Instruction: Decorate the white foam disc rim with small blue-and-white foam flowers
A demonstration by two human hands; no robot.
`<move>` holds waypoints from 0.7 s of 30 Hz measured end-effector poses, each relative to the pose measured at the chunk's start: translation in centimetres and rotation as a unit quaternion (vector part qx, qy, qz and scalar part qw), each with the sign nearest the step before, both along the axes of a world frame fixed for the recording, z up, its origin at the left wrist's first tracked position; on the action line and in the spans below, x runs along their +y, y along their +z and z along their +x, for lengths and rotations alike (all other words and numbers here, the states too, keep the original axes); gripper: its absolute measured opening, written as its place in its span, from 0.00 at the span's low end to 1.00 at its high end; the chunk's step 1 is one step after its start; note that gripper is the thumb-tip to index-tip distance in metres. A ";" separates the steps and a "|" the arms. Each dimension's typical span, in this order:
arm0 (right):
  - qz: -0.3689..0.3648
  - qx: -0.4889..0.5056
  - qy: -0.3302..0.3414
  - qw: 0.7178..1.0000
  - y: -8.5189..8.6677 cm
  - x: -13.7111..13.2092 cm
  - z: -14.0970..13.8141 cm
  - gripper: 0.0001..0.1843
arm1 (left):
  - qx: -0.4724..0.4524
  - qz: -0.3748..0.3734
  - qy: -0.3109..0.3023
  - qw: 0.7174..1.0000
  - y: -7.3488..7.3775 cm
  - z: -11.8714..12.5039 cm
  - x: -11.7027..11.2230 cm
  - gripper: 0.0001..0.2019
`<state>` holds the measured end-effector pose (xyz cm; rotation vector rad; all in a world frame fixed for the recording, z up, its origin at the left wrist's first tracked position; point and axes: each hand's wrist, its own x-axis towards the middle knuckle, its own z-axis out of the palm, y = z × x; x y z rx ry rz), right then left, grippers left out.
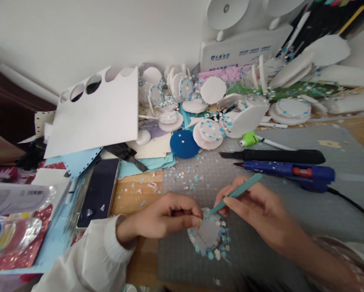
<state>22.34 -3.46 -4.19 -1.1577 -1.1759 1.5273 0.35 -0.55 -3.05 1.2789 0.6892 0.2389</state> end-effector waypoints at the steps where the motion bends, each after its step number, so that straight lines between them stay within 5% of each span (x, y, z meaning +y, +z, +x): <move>1: 0.002 0.000 0.000 1.000 0.0 0.0 0.0 0.07 | 0.001 -0.001 0.001 1.000 0.0 0.0 0.0 0.17; 21: -0.002 0.026 0.007 1.000 -0.4 -0.3 0.4 0.03 | -0.025 0.012 0.004 1.000 -0.3 -0.1 0.0 0.12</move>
